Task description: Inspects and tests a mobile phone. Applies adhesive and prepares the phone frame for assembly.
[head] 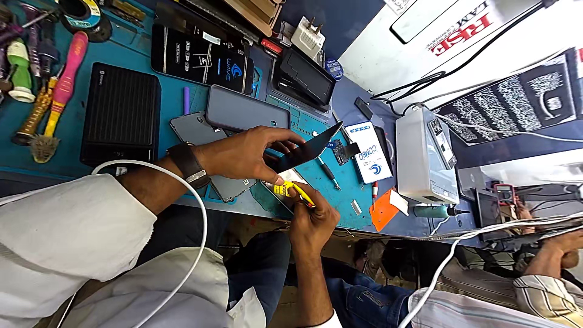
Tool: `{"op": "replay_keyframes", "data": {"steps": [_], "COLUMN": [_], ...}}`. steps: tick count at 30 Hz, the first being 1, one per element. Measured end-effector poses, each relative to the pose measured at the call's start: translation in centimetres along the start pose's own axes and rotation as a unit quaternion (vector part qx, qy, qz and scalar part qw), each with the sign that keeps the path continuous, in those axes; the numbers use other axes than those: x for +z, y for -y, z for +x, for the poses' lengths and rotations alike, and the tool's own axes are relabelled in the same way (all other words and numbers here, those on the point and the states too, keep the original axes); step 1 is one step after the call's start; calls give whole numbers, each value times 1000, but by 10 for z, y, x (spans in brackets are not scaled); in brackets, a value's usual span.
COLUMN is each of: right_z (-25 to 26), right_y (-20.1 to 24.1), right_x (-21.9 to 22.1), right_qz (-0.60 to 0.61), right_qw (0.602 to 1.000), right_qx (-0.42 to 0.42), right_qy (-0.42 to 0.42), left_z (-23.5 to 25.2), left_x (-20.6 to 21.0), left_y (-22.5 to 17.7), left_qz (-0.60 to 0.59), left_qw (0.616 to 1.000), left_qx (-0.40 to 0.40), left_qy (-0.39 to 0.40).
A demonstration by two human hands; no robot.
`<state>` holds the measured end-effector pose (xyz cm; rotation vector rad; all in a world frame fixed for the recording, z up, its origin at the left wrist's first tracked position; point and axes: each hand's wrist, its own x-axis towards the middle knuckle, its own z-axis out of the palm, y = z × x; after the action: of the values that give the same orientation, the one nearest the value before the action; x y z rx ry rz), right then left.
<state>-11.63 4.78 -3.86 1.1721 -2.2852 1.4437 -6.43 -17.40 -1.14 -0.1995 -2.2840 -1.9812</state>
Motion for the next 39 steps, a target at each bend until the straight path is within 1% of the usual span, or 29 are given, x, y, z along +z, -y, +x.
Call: {"op": "replay_keyframes", "data": {"steps": [15, 21, 32, 39], "right_z": [-3, -5, -9, -12], "right_y": [1, 1, -1, -1], "right_x": [-8, -12, -18, -24], "right_qz": [1, -15, 1, -19], "right_qw": [1000, 1000, 1000, 1000], "right_qx": [1, 15, 11, 20], "right_qy": [-7, -10, -12, -14], "left_z": [0, 0, 0, 0], "left_x": [0, 0, -1, -1], "left_y": [1, -1, -1, 0], "left_qz": [11, 19, 12, 12], "left_qw": [1000, 1000, 1000, 1000], "left_qx": [8, 7, 3, 4], "left_qy": [-1, -2, 3, 2]}}
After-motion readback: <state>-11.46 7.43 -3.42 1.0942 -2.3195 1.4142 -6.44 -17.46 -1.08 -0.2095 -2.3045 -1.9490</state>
